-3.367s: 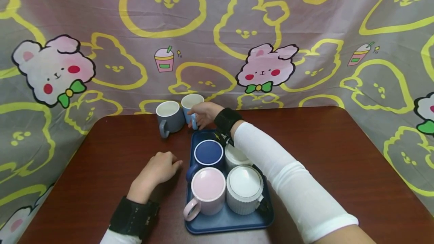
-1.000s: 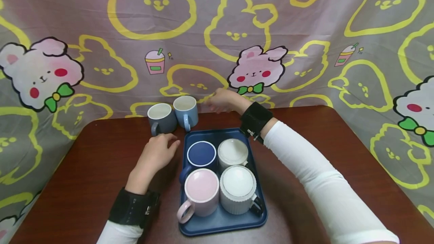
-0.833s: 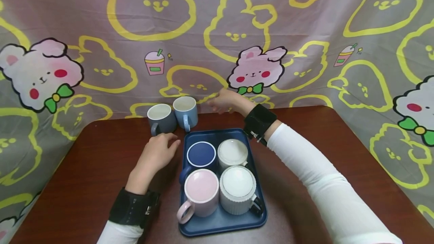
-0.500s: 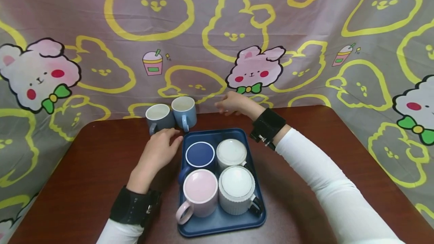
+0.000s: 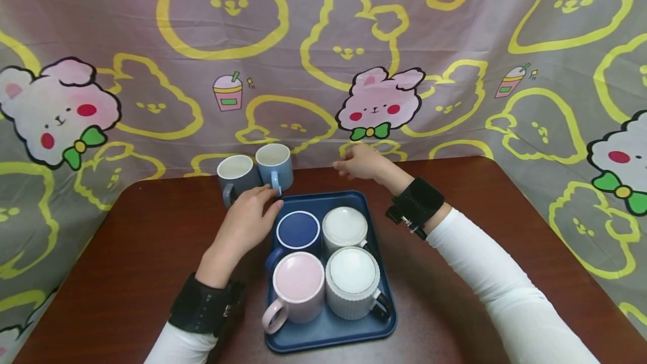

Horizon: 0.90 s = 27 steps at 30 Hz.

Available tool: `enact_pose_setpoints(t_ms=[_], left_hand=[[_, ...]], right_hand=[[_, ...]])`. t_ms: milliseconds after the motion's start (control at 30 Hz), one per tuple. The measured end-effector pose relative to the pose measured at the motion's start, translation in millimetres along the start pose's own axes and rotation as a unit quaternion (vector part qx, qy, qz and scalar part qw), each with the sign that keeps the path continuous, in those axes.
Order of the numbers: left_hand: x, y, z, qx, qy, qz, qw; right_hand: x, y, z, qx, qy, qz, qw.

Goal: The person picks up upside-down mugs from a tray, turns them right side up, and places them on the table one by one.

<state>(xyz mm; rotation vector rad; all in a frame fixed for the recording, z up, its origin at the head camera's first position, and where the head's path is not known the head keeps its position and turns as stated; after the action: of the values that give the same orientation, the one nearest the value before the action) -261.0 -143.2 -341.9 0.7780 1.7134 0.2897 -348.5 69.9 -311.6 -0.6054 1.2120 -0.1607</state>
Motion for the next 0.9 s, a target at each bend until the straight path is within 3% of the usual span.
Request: enact_pose_setpoints(t_ms=[900], left_hand=[[3.4,27.6,1.0,0.037,-0.016,-0.028,0.9988]], right_hand=[[27,39,36,0.022,0.019,-0.016,0.999]])
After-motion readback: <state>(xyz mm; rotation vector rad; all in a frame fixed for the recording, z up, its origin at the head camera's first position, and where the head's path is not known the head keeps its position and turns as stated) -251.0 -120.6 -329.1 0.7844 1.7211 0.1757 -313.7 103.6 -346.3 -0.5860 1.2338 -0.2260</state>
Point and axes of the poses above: each hand's wrist, its own z-axis away from the middle knuckle, its own x-axis out of the palm, y = z × x, the point moved 6 cm from there along -z, towards the middle knuckle, and after that the axes turned 11 degrees about z, right-handed, at the moved point
